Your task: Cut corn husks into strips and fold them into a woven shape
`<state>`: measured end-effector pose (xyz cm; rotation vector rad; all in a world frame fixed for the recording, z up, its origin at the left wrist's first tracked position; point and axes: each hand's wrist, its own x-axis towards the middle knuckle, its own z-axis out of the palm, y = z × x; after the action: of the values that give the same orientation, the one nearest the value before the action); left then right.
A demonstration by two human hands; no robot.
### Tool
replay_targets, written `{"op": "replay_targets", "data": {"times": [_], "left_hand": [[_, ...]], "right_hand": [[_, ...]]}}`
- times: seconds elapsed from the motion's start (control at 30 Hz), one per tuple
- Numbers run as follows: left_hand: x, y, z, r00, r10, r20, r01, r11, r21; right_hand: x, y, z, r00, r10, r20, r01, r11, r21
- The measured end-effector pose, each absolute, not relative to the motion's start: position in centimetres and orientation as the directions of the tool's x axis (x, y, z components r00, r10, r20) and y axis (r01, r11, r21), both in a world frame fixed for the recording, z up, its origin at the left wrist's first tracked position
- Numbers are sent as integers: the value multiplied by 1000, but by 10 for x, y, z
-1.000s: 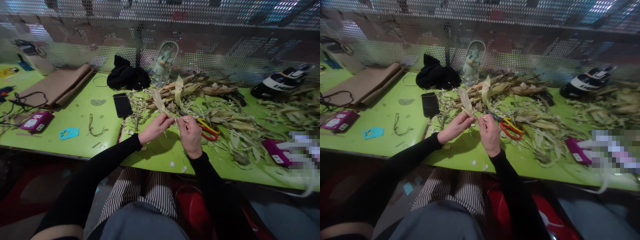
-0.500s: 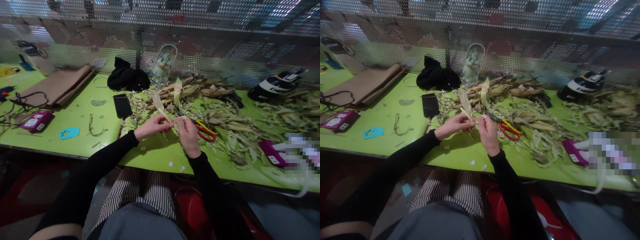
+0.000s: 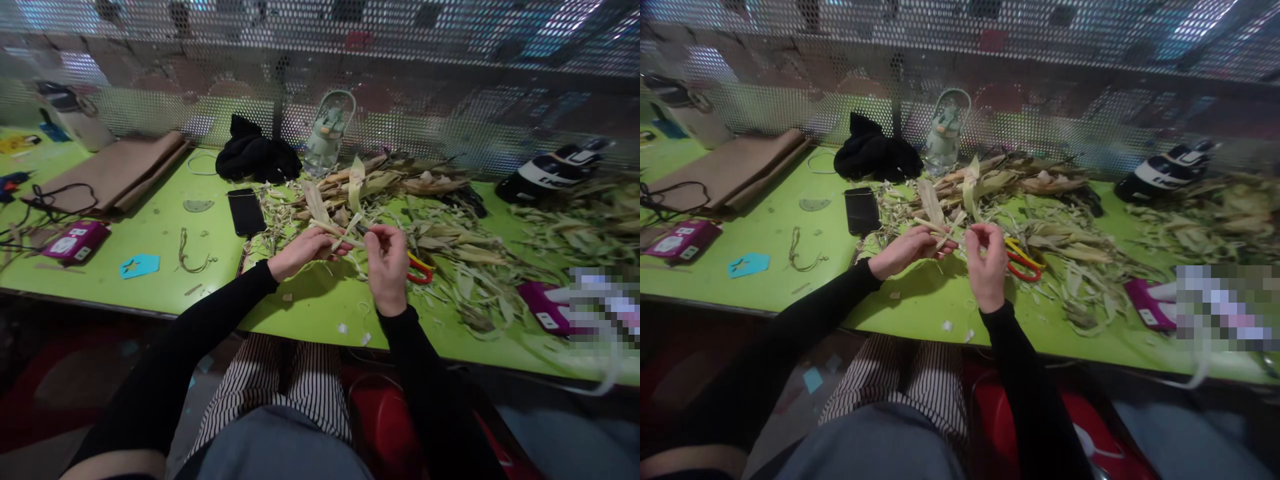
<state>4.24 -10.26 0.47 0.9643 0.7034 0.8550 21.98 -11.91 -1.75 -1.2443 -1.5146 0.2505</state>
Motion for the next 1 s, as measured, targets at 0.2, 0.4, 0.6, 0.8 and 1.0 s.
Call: {"op": "replay_targets", "data": {"times": [0.2, 0.4, 0.6, 0.8, 1.0], "left_hand": [[44, -105, -7, 541, 839, 58, -292, 123, 949], [50, -105, -17, 538, 821, 191, 24, -242, 970], [47, -105, -14, 513, 812, 280, -12, -319, 948], [38, -99, -8, 374, 911, 177, 59, -213, 975], [39, -100, -1, 434, 900, -32, -261, 160, 952]], "right_hand": [[219, -121, -23, -172, 587, 791, 829, 520, -206], [217, -122, -25, -273, 538, 797, 873, 487, -30], [219, -122, -23, -264, 506, 821, 844, 533, -57], [222, -124, -23, -374, 457, 807, 768, 641, -7], [222, -126, -23, -416, 520, 746, 768, 640, -18]]}}
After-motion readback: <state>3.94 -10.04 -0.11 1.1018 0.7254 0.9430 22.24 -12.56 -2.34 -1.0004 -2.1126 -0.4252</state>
